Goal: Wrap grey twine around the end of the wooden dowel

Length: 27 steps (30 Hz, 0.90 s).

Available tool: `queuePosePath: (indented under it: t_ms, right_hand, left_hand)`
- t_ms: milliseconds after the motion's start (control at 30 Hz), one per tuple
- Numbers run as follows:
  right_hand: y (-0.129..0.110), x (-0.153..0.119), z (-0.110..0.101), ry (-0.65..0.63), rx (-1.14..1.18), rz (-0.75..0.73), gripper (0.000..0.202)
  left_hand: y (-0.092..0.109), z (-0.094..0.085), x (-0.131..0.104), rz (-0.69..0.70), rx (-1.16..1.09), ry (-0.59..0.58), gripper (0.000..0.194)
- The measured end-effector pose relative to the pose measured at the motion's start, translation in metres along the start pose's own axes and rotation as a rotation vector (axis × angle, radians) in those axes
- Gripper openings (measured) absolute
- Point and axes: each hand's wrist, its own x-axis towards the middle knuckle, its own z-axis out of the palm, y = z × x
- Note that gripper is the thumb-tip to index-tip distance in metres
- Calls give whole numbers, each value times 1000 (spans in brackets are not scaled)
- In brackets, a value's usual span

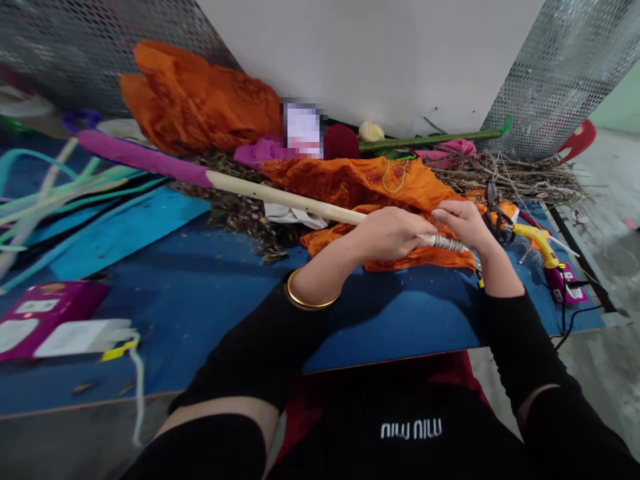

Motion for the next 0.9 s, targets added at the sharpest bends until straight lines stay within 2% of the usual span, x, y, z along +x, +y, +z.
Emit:
queuePosePath:
  t_ms: [133, 200, 300, 433, 533, 633, 733, 800, 900]
  right_hand:
    - [2, 1, 2, -120, 354, 195, 52]
    - [4, 2, 9, -134, 483, 281, 55]
    - [6, 2, 24, -52, 543, 309, 49]
    - [4, 0, 42, 90, 567, 372, 37]
    - [1, 0, 49, 132, 555, 423, 37]
    - [-3, -2, 54, 250, 398, 327, 38]
    - [-8, -8, 58, 407, 63, 141, 37]
    - [-12, -13, 59, 429, -103, 63, 35]
    - [-15, -17, 57, 398, -193, -15, 37]
  left_hand:
    - [-1, -6, -5, -41, -81, 46, 27]
    - [-2, -10, -7, -94, -82, 81, 31]
    - [-4, -13, -9, -128, -91, 144, 38]
    - [-7, -11, -8, -133, -111, 257, 33]
    - [-8, -10, -6, -198, -128, 314, 31]
    - [-9, -10, -5, -257, -156, 371, 30]
    - [-12, -10, -3, -315, -177, 427, 30]
    - [-14, -9, -1, -329, -196, 447, 30]
    - [-16, -6, 0, -325, -207, 436, 31]
